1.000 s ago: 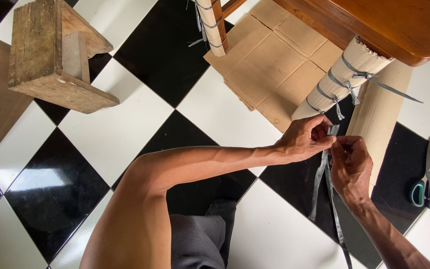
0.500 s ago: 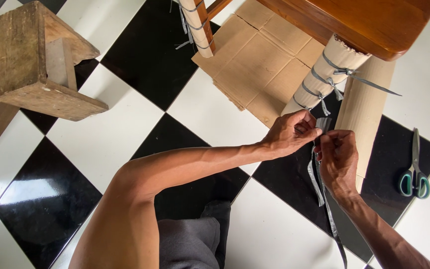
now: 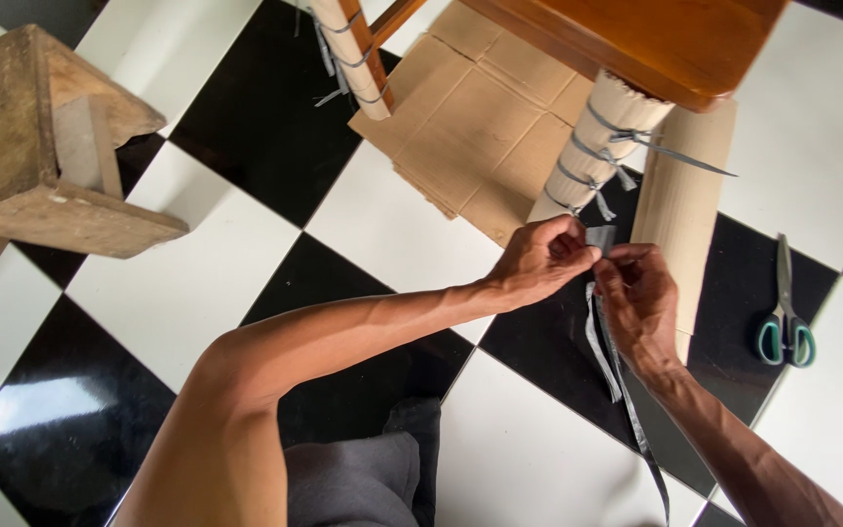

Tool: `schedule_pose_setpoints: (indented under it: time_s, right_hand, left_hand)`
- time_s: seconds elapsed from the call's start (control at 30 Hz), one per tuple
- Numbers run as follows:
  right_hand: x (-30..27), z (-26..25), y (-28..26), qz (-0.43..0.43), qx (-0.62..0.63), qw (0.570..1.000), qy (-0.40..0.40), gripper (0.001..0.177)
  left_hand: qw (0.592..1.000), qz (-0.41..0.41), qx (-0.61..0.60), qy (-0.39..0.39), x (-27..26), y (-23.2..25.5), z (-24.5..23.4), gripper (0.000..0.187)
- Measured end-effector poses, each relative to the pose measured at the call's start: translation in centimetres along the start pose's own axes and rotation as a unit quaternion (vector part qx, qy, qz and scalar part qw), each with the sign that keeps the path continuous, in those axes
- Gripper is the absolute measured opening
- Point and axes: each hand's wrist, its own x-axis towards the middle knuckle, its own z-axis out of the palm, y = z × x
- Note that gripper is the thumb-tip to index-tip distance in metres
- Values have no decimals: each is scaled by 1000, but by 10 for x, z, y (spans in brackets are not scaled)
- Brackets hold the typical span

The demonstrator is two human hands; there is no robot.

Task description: Wrapping wooden furniture legs with cardboard and securing them with plastic straps

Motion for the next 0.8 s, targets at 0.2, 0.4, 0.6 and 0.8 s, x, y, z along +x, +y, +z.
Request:
schedule_pose_setpoints:
  time_s: [0.2,0.4,0.6,0.8]
  right_hand:
    - [0,5,-17,21,69,997,-26,18]
    - [13,-22,-49,48,33,997,-50,13]
    - [21,-63,-93,0,0,996,-95,35]
    - [39,-104,-98,-55,-19,991,-118,22]
  left_hand:
    - [1000,10,-10,9,3,1,-1,17]
    - [999,-25,-10,-38,7,22,2,20]
    - [996,-15,42,-80,21,72,13,21]
    - [989,-47,82,-110,38,85,41,20]
